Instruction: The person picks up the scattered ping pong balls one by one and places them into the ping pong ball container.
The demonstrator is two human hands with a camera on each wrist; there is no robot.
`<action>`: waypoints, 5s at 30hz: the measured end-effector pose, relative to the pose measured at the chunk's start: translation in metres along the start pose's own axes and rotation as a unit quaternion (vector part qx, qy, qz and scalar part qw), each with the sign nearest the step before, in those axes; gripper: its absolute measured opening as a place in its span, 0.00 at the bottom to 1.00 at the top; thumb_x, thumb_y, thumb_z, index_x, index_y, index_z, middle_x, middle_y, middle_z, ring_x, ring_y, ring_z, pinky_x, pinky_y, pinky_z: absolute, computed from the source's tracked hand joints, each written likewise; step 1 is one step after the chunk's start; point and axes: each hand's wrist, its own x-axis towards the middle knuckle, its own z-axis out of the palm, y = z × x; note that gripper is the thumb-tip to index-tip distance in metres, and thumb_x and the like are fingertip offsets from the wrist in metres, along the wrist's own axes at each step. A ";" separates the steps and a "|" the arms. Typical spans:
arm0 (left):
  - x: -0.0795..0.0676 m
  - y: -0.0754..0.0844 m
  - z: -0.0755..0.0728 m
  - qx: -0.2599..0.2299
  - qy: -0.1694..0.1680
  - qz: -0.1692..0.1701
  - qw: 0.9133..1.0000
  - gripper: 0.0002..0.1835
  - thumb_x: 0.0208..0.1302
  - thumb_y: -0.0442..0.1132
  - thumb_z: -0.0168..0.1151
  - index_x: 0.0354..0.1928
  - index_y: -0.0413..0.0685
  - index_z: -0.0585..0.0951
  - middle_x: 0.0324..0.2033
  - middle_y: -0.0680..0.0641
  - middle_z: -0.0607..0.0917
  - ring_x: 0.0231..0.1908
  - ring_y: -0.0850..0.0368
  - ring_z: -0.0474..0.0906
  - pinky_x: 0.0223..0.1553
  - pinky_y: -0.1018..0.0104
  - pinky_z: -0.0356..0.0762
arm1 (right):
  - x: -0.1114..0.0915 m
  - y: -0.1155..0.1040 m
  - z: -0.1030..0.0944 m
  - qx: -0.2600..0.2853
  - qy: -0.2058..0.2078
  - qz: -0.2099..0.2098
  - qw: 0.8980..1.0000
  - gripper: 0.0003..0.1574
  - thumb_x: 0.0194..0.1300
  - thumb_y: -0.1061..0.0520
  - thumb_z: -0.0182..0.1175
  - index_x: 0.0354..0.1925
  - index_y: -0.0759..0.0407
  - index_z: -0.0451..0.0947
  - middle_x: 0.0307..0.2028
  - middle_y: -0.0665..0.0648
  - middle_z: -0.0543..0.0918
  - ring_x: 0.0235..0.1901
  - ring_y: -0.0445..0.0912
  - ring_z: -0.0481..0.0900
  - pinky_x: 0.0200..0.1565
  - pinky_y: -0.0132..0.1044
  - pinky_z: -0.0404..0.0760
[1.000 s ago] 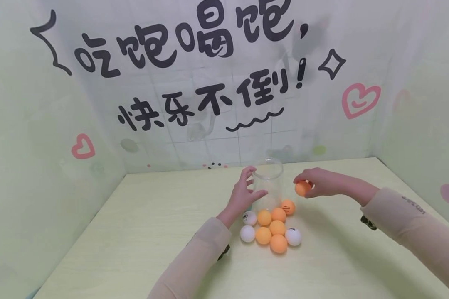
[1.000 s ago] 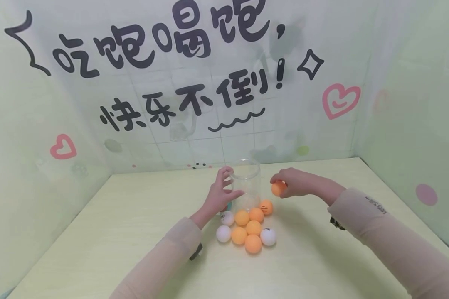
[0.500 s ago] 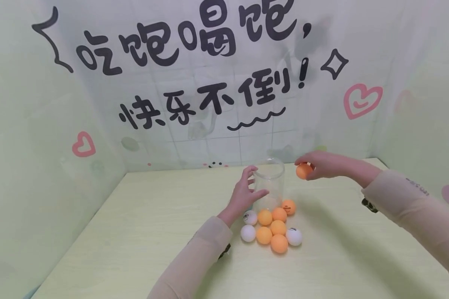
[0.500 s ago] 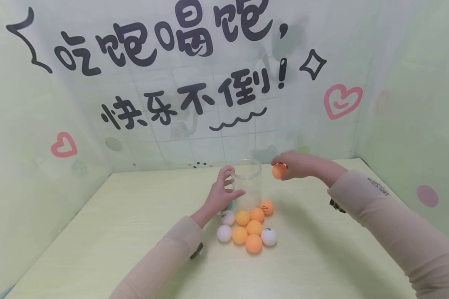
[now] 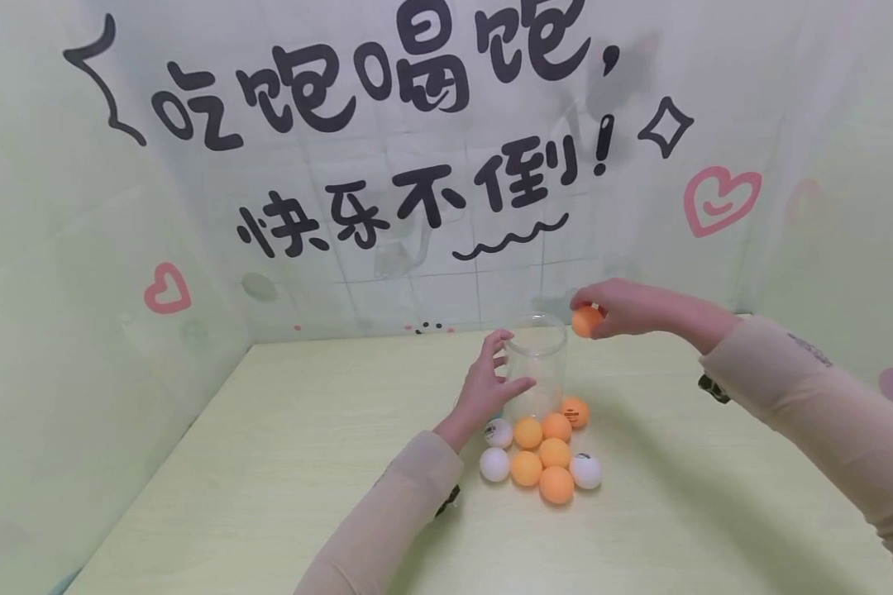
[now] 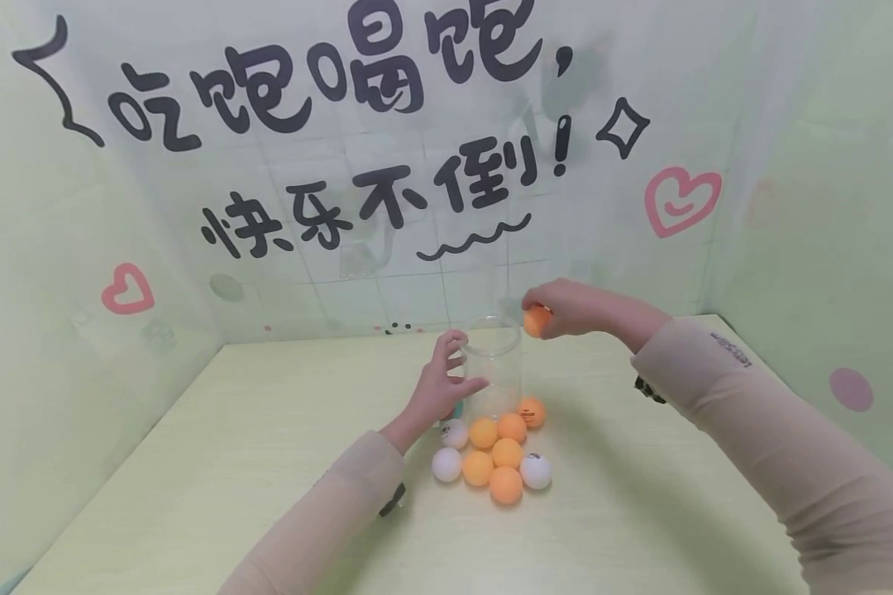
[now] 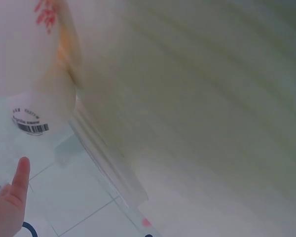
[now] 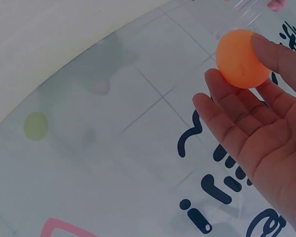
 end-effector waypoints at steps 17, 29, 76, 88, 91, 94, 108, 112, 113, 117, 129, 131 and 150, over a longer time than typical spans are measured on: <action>0.000 0.000 0.000 0.005 0.001 0.002 1.000 0.36 0.52 0.40 0.68 0.61 0.58 0.59 0.64 0.42 0.64 0.58 0.44 0.69 0.50 0.56 0.75 | 0.020 -0.021 0.002 0.013 -0.012 -0.031 0.999 0.24 0.55 0.67 0.59 0.53 0.68 0.72 0.48 0.63 0.78 0.39 0.51 0.77 0.41 0.42 0.78; 0.000 0.001 -0.001 0.008 -0.003 0.002 1.000 0.37 0.52 0.40 0.68 0.61 0.59 0.59 0.64 0.42 0.64 0.58 0.45 0.68 0.50 0.56 0.75 | 0.018 -0.021 0.003 0.022 -0.004 -0.015 1.000 0.25 0.56 0.67 0.59 0.54 0.68 0.71 0.51 0.66 0.76 0.42 0.54 0.78 0.43 0.44 0.79; 0.004 0.004 0.000 0.008 -0.001 -0.003 1.000 0.37 0.53 0.39 0.68 0.62 0.57 0.59 0.64 0.43 0.63 0.59 0.44 0.67 0.49 0.58 0.76 | -0.008 0.023 0.134 0.135 -0.008 0.020 0.991 0.19 0.54 0.63 0.63 0.45 0.67 0.73 0.31 0.53 0.74 0.29 0.45 0.69 0.32 0.34 0.72; 0.003 0.005 0.000 0.014 -0.002 -0.012 1.000 0.37 0.53 0.40 0.67 0.62 0.59 0.59 0.64 0.42 0.63 0.59 0.45 0.67 0.49 0.58 0.75 | -0.009 0.019 0.131 0.133 -0.011 0.022 0.991 0.18 0.54 0.63 0.63 0.43 0.67 0.73 0.30 0.53 0.74 0.29 0.45 0.68 0.31 0.33 0.71; 0.002 0.005 0.000 0.016 -0.001 -0.013 1.000 0.37 0.53 0.40 0.67 0.62 0.59 0.58 0.64 0.42 0.63 0.59 0.45 0.67 0.49 0.58 0.76 | -0.009 0.020 0.130 0.125 -0.006 0.014 0.992 0.18 0.54 0.63 0.63 0.43 0.67 0.74 0.30 0.53 0.75 0.29 0.44 0.68 0.31 0.33 0.71; 0.002 0.005 0.001 0.015 -0.001 -0.013 1.000 0.37 0.53 0.40 0.68 0.62 0.59 0.59 0.64 0.42 0.64 0.59 0.44 0.68 0.49 0.58 0.76 | -0.009 0.022 0.129 0.119 -0.006 0.012 0.993 0.17 0.54 0.62 0.63 0.43 0.66 0.74 0.30 0.52 0.75 0.29 0.44 0.68 0.32 0.33 0.71; 0.003 0.001 0.003 0.004 -0.004 -0.009 1.000 0.37 0.53 0.39 0.68 0.61 0.59 0.59 0.64 0.42 0.63 0.58 0.43 0.67 0.48 0.57 0.76 | -0.010 0.023 0.107 0.111 0.002 -0.002 0.994 0.18 0.53 0.63 0.63 0.43 0.67 0.74 0.33 0.54 0.77 0.28 0.44 0.69 0.31 0.33 0.73; 0.003 0.002 0.002 0.002 -0.002 -0.009 1.000 0.37 0.53 0.40 0.68 0.61 0.60 0.59 0.64 0.41 0.63 0.59 0.43 0.67 0.49 0.57 0.76 | -0.010 0.023 0.098 0.105 0.011 -0.007 0.994 0.18 0.53 0.64 0.63 0.43 0.68 0.74 0.33 0.54 0.77 0.28 0.43 0.69 0.31 0.33 0.73; 0.003 0.002 0.002 0.002 -0.001 -0.008 1.000 0.37 0.53 0.40 0.68 0.61 0.59 0.59 0.64 0.41 0.63 0.59 0.43 0.67 0.49 0.57 0.76 | -0.010 0.023 0.096 0.104 0.012 -0.009 0.994 0.18 0.53 0.64 0.63 0.43 0.68 0.74 0.33 0.54 0.77 0.28 0.44 0.69 0.31 0.33 0.74; 0.003 0.001 0.001 0.000 -0.001 -0.009 1.000 0.37 0.53 0.39 0.68 0.61 0.59 0.59 0.64 0.41 0.63 0.59 0.43 0.67 0.49 0.56 0.75 | -0.009 0.024 0.088 0.093 0.013 -0.003 0.996 0.18 0.53 0.63 0.63 0.44 0.68 0.74 0.33 0.54 0.77 0.28 0.44 0.70 0.32 0.34 0.75; 0.001 0.004 -0.001 -0.004 -0.003 -0.009 1.000 0.37 0.53 0.39 0.68 0.61 0.59 0.59 0.64 0.40 0.63 0.59 0.43 0.66 0.48 0.56 0.76 | -0.008 0.018 0.057 0.082 0.025 0.009 0.996 0.18 0.55 0.64 0.62 0.45 0.69 0.74 0.31 0.55 0.77 0.28 0.45 0.70 0.31 0.34 0.75; 0.001 0.005 -0.001 -0.002 -0.004 -0.009 1.000 0.37 0.53 0.40 0.68 0.61 0.58 0.59 0.64 0.40 0.63 0.59 0.42 0.67 0.48 0.57 0.76 | -0.009 0.016 0.052 0.083 0.022 0.019 0.996 0.19 0.55 0.63 0.62 0.46 0.69 0.74 0.31 0.55 0.77 0.28 0.45 0.70 0.30 0.34 0.75; 0.002 0.011 -0.003 -0.004 -0.016 -0.013 1.000 0.37 0.53 0.39 0.67 0.62 0.58 0.58 0.64 0.39 0.62 0.59 0.41 0.66 0.48 0.56 0.76 | -0.003 0.001 0.004 0.055 0.055 0.012 0.997 0.19 0.55 0.64 0.61 0.47 0.69 0.74 0.36 0.58 0.78 0.32 0.48 0.72 0.35 0.39 0.79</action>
